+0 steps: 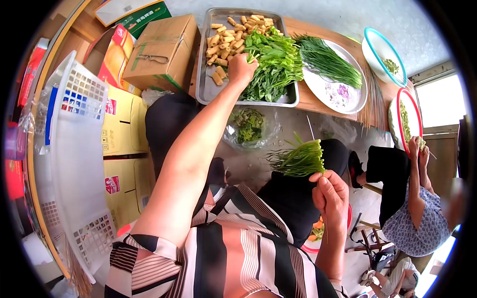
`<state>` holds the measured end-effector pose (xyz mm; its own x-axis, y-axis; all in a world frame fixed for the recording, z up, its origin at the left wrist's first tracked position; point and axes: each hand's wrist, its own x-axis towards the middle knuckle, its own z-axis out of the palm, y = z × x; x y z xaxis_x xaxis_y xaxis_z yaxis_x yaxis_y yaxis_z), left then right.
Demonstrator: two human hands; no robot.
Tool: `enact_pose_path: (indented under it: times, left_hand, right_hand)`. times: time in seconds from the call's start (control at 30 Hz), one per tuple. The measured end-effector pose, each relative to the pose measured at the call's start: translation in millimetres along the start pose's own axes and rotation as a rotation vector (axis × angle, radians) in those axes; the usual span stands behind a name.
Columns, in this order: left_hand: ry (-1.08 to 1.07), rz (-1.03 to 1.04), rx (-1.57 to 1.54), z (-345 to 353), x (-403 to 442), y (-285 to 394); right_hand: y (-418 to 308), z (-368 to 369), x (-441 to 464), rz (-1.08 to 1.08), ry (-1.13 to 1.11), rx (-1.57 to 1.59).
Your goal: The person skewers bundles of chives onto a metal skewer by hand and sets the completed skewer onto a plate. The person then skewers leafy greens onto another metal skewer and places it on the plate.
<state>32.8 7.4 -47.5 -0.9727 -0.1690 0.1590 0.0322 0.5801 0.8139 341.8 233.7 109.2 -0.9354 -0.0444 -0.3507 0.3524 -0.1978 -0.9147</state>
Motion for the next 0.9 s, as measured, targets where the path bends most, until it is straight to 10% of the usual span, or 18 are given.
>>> enact_pose_path:
  times: [0.47, 0.9]
  left_hand:
    - [0.108, 0.059, -0.540, -69.3, -29.3, 39.3]
    - [-0.366, -0.075, -0.910, -180.3, -145.6, 131.4]
  right_hand:
    - [-2.0, 2.6, 13.7, 0.002, -0.038, -0.036]
    - [-37.5, 55.0, -6.6, -0.237, -0.150, -0.210]
